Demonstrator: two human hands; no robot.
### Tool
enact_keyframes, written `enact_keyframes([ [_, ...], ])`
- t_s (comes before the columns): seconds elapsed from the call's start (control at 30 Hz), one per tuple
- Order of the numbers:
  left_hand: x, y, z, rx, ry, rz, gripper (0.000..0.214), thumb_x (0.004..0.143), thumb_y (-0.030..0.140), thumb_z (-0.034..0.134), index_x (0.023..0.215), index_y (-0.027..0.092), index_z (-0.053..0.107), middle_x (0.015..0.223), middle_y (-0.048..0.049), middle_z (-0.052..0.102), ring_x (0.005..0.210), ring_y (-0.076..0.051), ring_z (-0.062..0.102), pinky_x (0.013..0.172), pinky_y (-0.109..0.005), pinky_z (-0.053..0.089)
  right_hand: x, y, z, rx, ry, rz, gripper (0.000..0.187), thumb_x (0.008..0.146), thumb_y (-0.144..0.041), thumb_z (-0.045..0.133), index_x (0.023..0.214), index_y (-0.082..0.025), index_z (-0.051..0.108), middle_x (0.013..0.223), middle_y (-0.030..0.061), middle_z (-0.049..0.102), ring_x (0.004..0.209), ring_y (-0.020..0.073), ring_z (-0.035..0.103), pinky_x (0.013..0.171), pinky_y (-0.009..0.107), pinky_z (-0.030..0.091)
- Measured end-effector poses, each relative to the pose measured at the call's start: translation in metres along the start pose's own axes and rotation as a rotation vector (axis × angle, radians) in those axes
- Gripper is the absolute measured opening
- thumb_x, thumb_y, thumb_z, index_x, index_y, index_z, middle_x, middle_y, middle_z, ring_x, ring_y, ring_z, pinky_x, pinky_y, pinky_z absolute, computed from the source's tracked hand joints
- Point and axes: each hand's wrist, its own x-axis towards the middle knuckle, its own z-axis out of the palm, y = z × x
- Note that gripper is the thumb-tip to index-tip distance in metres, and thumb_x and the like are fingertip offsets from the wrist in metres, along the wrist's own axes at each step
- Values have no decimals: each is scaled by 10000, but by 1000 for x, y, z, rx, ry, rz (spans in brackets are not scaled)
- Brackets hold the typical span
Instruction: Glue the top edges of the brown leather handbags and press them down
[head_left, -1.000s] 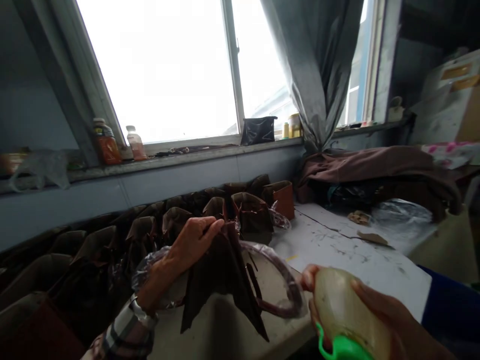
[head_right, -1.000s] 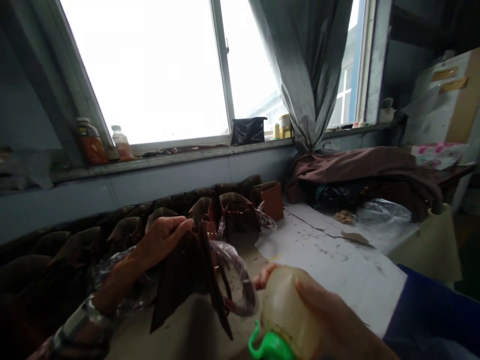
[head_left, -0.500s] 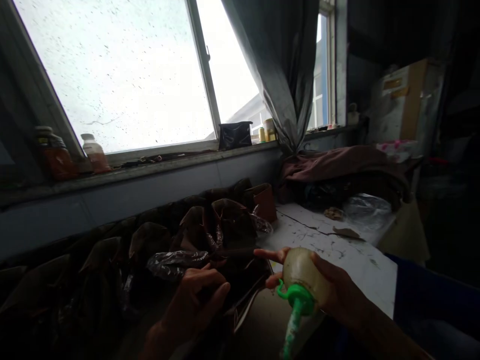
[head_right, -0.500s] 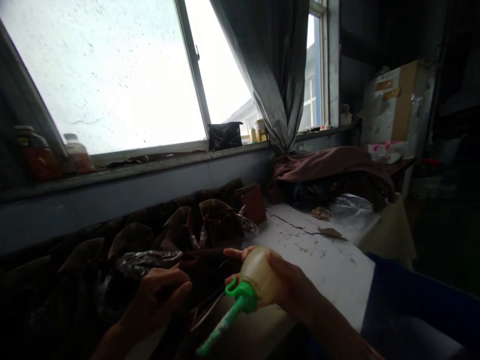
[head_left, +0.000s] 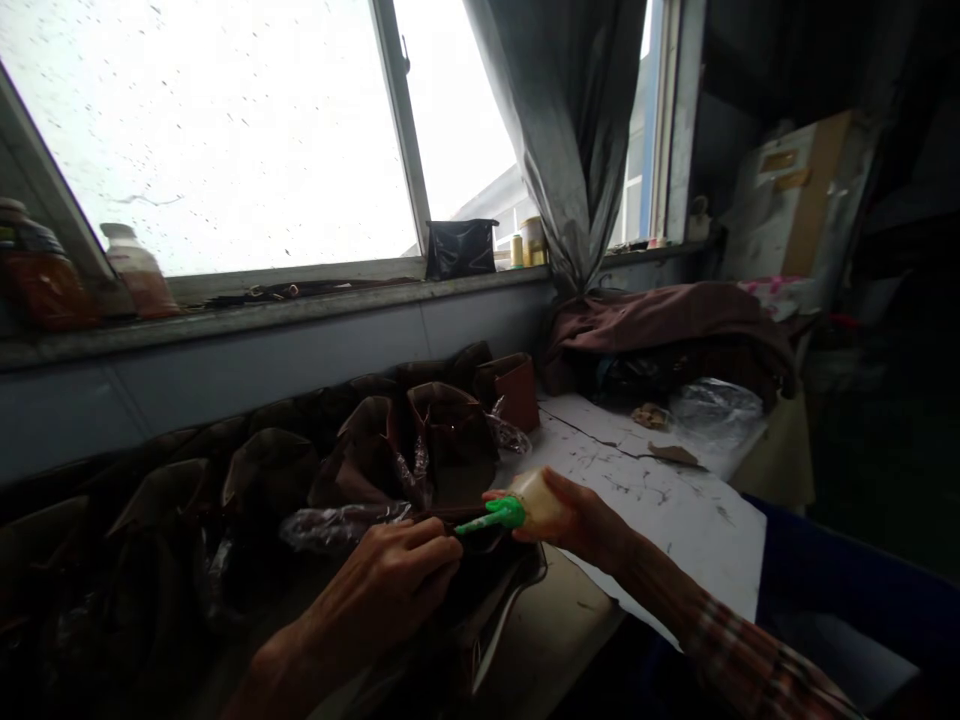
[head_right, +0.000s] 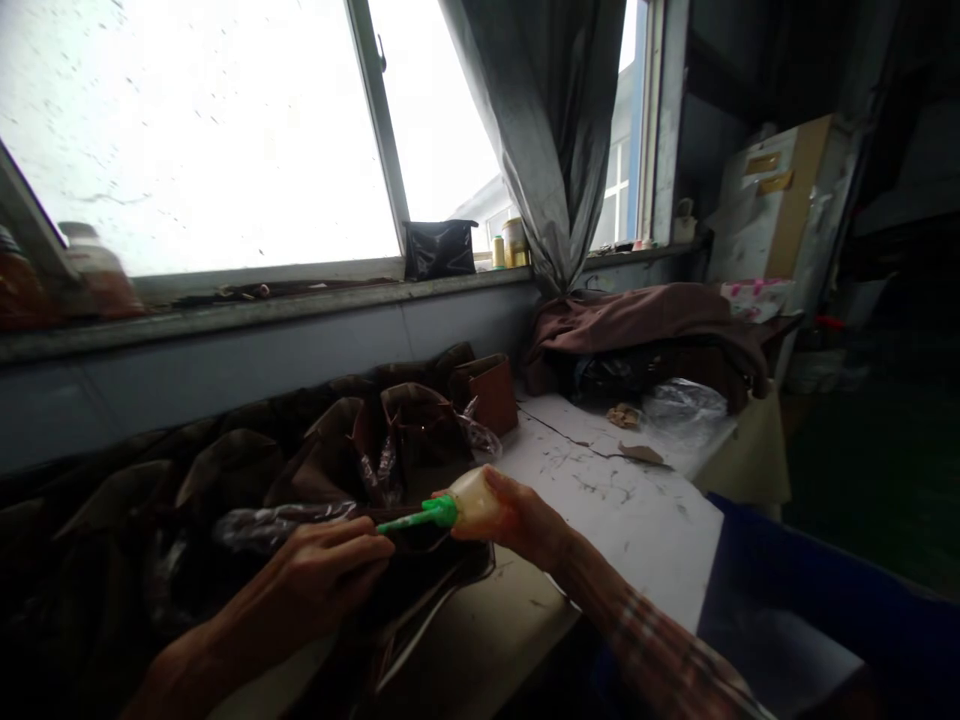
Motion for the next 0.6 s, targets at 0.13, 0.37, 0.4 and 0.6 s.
enact_keyframes([
  [0.13,12,-2,0,106,-12,66,216,1021,132,490,947,178,688,859,-23,720,751,-176,663,718,-308,514,6,-2,-11,37,39,-32,419,998,-433,685,1156,-51,752,1305,191,758,1118,254,761,826,329,673],
  [0.37,16,-20,25,246,-122,120,400,993,35,420,1287,212,625,1463,-67,654,1146,-233,723,984,-434,565,31,15,-30,93,102,-112,446,943,-492,737,1072,-67,768,1194,176,792,1139,279,738,1017,426,602],
  [0.4,12,-25,29,264,-136,111,441,999,41,430,1363,233,590,1524,-66,604,1218,-237,692,1059,-459,540,33,17,-31,100,113,-120,444,941,-501,735,1060,-74,769,1168,171,799,1135,278,739,1030,425,591],
  [0.6,-2,-43,49,315,-87,123,606,997,17,379,1555,249,419,1548,-68,571,1386,-211,556,1261,-488,377,41,29,-35,129,169,-129,419,964,-492,705,1020,-80,758,1045,144,811,1003,252,762,1003,415,587],
])
